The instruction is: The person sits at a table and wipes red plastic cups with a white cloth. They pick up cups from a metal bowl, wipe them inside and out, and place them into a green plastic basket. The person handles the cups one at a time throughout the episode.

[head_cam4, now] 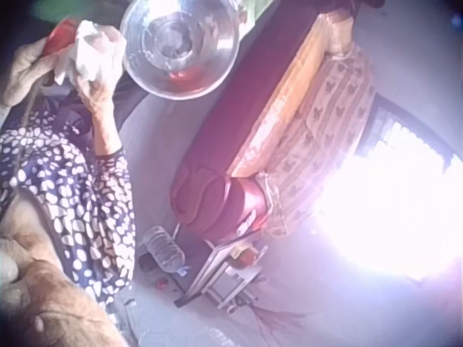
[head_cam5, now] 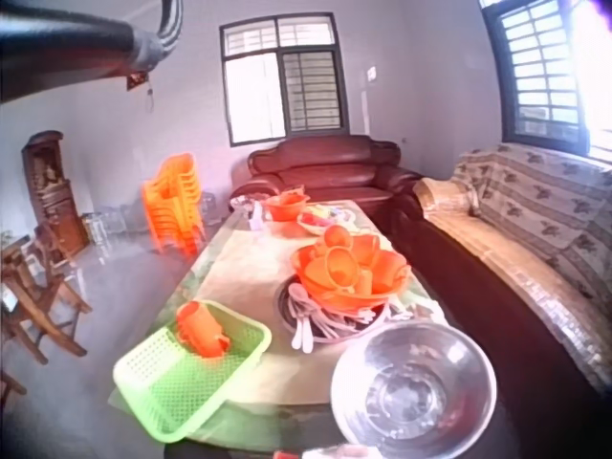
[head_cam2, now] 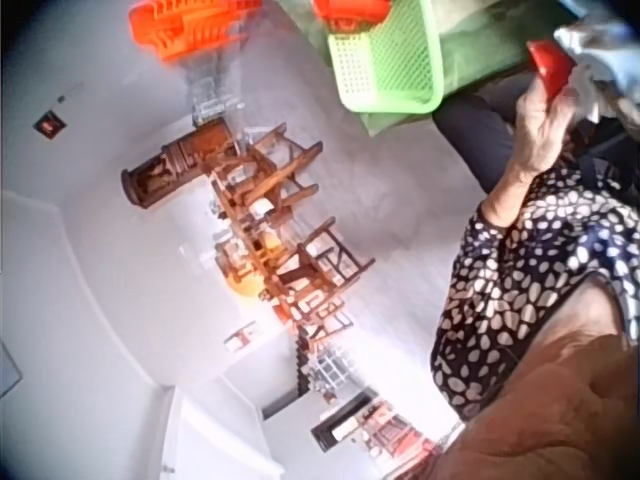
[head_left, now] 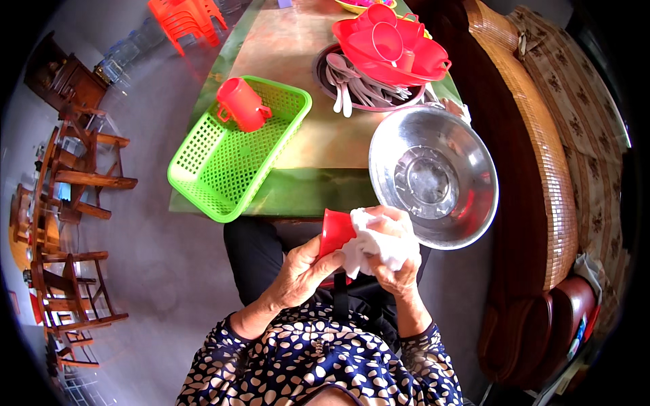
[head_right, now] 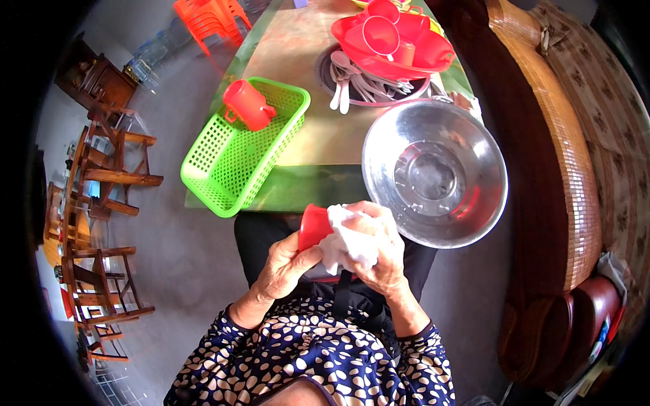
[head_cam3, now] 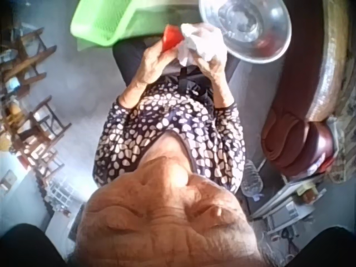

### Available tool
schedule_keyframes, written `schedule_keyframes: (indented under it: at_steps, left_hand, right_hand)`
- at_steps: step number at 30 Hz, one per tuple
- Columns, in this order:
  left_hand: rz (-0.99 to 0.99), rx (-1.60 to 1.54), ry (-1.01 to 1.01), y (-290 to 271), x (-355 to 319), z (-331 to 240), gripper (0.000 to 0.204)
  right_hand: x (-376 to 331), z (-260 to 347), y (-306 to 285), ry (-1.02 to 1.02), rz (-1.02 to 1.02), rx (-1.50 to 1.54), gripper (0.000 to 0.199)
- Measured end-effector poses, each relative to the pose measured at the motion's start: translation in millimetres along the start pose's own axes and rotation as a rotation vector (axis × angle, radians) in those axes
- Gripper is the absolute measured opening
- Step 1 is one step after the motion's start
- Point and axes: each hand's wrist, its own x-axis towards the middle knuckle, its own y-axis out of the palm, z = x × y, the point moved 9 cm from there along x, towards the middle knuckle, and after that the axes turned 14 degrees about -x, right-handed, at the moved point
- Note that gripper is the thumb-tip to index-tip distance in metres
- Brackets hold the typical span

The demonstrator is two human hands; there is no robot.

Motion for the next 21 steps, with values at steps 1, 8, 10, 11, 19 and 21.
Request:
schedule_keyframes:
  at_steps: [1,8,10,11,19,21]
  left_hand:
    - [0.011,0.046,0.042,0.6,-0.6,-3.0,0.035]
    - [0.134,0.166,0.203,15.9,-5.4,-11.7,0.028]
    - [0.213,0.236,0.220,23.6,-4.8,-10.4,0.027]
    - [0.203,0.225,0.225,23.3,-4.5,-11.4,0.026]
    - [0.172,0.283,0.338,17.6,-1.0,-23.1,0.028]
    - [0.164,0.257,0.347,21.6,-0.7,-28.1,0.022]
  right_hand:
    - [-1.9,2.3,2.1,-0.005,-0.009,-0.017,0.038]
    - [8.2,-13.1,3.9,0.182,0.132,0.186,0.027]
    - [2.8,-29.2,9.6,0.347,0.192,0.247,0.027]
    - [0.8,-31.6,9.9,0.372,0.199,0.245,0.028]
    - [3.4,39.4,5.9,-0.231,0.100,-0.283,0.047]
    - [-3.0,48.1,7.6,-0.289,0.046,-0.319,0.042]
